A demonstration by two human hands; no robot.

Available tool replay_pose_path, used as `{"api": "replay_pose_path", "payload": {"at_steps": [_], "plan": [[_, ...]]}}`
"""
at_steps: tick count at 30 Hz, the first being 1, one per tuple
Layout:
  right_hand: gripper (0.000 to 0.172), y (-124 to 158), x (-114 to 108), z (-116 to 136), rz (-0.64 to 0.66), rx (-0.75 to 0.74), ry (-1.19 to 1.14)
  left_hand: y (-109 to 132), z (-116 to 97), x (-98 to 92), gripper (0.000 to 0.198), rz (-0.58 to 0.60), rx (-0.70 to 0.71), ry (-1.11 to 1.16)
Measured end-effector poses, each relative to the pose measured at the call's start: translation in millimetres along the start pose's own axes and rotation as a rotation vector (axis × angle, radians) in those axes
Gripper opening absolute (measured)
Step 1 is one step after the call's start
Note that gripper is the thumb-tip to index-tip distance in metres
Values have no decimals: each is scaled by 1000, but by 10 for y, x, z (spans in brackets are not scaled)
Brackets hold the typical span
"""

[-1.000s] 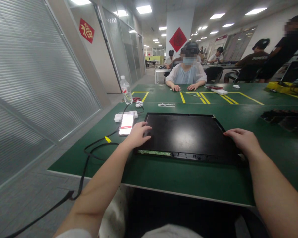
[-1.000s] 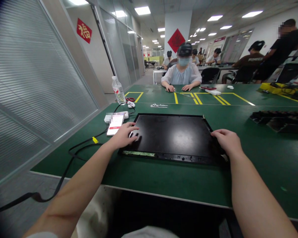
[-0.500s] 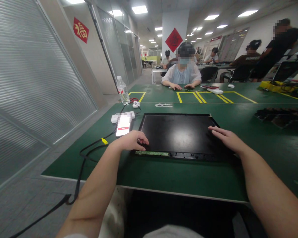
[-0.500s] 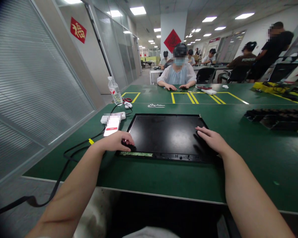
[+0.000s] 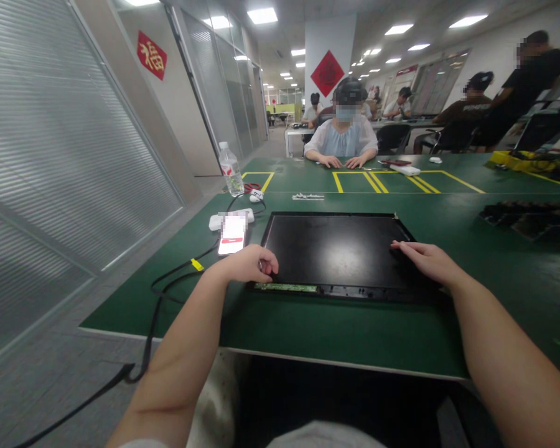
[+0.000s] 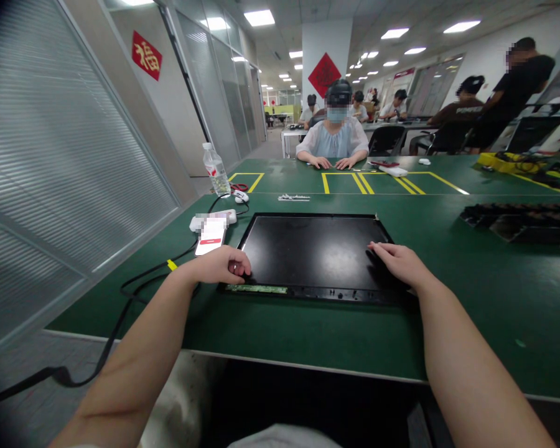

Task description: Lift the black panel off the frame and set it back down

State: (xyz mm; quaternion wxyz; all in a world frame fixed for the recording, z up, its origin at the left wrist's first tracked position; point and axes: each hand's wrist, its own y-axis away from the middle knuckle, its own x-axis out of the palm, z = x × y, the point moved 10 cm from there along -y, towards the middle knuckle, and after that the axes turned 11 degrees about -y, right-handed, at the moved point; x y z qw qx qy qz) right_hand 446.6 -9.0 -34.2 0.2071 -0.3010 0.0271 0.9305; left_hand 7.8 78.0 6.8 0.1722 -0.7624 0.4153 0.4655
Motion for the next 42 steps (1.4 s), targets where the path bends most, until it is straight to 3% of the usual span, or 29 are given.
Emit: {"api": "replay_pose_path", "payload": {"at_steps": [8,20,37,39,42], "plan": [[54,16,-14,-1,-15,5,11,21,91,23,17,43,-97,-48],[36,-19,-21,-9,-10,-16,-25,2,94,-14,19,3,-65,-80],[30,28,-76,45,-37,20,-34,-2,94,33,27,46,-95,22],[32,45,-98,66,-59,28,-27,-17,122,-3,29,6,-116,36],[34,83,-186,134,-130,24,2,-21,195,-208,26,-190,-175,-98]]}}
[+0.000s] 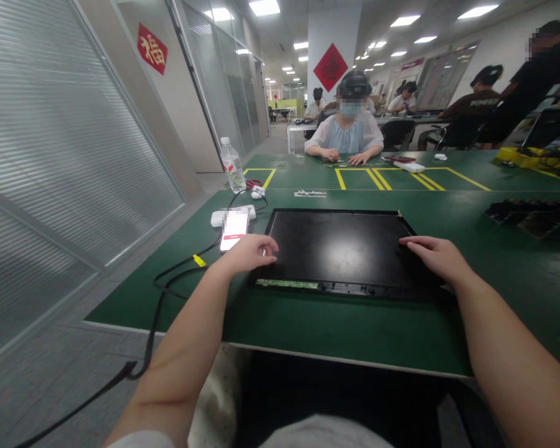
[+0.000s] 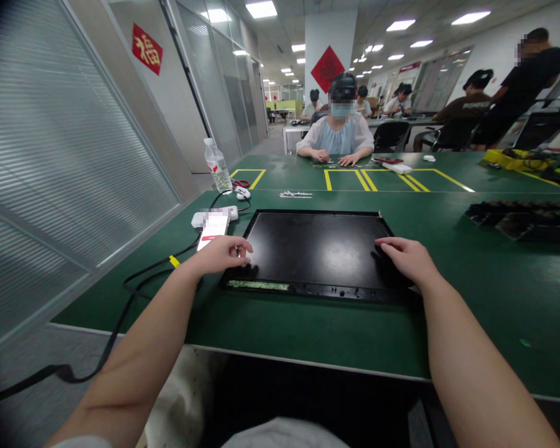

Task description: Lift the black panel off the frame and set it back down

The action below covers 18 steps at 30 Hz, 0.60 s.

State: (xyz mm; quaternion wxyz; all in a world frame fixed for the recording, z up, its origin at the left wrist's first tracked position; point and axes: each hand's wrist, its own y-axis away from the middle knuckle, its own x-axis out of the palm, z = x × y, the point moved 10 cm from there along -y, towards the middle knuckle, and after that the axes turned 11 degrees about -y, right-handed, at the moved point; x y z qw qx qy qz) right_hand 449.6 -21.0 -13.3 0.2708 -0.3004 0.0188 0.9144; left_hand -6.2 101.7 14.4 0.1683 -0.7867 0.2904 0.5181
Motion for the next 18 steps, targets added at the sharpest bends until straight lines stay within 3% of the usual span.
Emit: {"api": "replay_pose_path", "payload": {"at_steps": [3,7,11,18], "plan": [[38,38,-181,34,-140,22,25,-10,97,-174,26,-184,-80,-197],[39,74,-357,-116,-265,178,64,-23,224,-154,36,-202,-180,-297],[42,5,-255,-310,-145,281,140,-45,248,-68,41,-170,-199,-330],[47,-170,-146,-368,-41,168,322,-68,216,8,42,-125,-205,-387]]}}
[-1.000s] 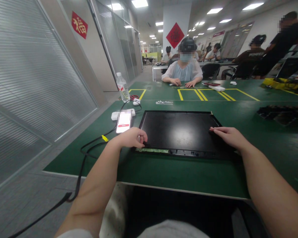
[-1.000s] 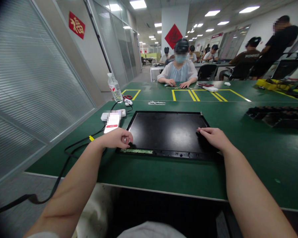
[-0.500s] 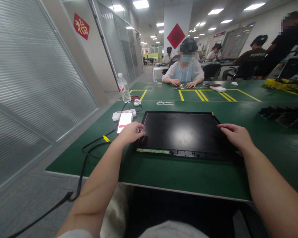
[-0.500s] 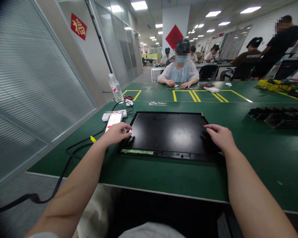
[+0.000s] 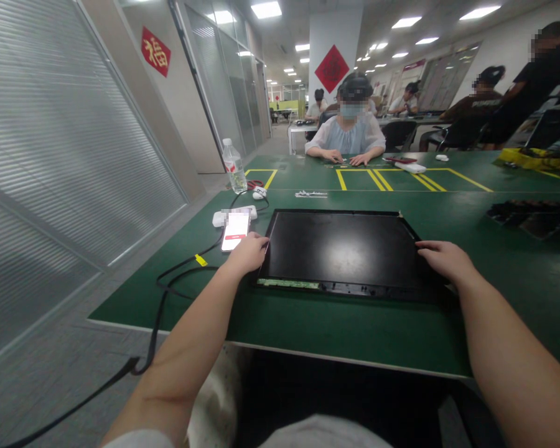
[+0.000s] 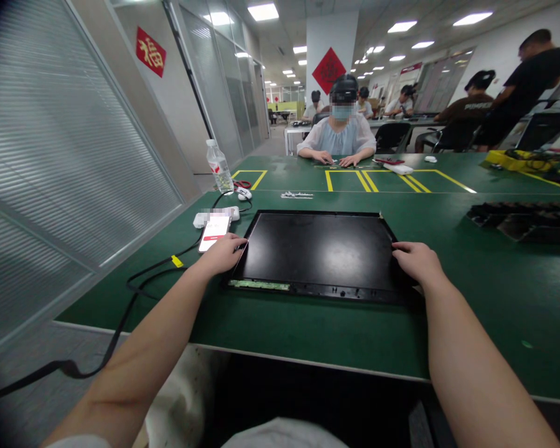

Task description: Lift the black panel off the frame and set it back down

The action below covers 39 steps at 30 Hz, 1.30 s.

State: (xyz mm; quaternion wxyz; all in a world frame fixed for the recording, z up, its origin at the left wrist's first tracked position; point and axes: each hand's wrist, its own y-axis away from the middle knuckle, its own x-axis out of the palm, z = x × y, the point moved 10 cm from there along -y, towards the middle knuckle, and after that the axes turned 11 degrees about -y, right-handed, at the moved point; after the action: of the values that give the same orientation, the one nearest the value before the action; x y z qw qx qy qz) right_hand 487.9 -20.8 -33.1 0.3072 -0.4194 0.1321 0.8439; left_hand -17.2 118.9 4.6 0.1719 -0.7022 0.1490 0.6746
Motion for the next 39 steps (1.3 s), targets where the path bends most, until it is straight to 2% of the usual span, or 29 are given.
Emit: {"api": "replay_pose_path", "payload": {"at_steps": [8,15,20,24,27,29,32,35,39], "plan": [[56,7,49,-49,44,28,30,-40,46,2,65,-41,-44,118],[42,75,-63,27,-20,15,-34,-74,225,77,58,-42,-171,372],[43,149,-103,24,-20,75,-84,-63,303,111,58,-82,-215,562],[40,182,-168,55,-90,53,-154,4,350,30,55,-159,-305,755],[35,182,-198,41,-137,68,-198,78,389,-64,45,-260,-415,950],[32,178,-201,33,-148,77,-216,110,398,-76,40,-287,-484,1078],[30,178,-199,35,-146,85,-217,130,409,-55,36,-299,-555,1223],[30,189,-195,47,-144,86,-220,139,435,27,41,-297,-622,1374],[32,200,-154,61,-118,88,-226,78,398,189,50,-196,-652,1553]]}}
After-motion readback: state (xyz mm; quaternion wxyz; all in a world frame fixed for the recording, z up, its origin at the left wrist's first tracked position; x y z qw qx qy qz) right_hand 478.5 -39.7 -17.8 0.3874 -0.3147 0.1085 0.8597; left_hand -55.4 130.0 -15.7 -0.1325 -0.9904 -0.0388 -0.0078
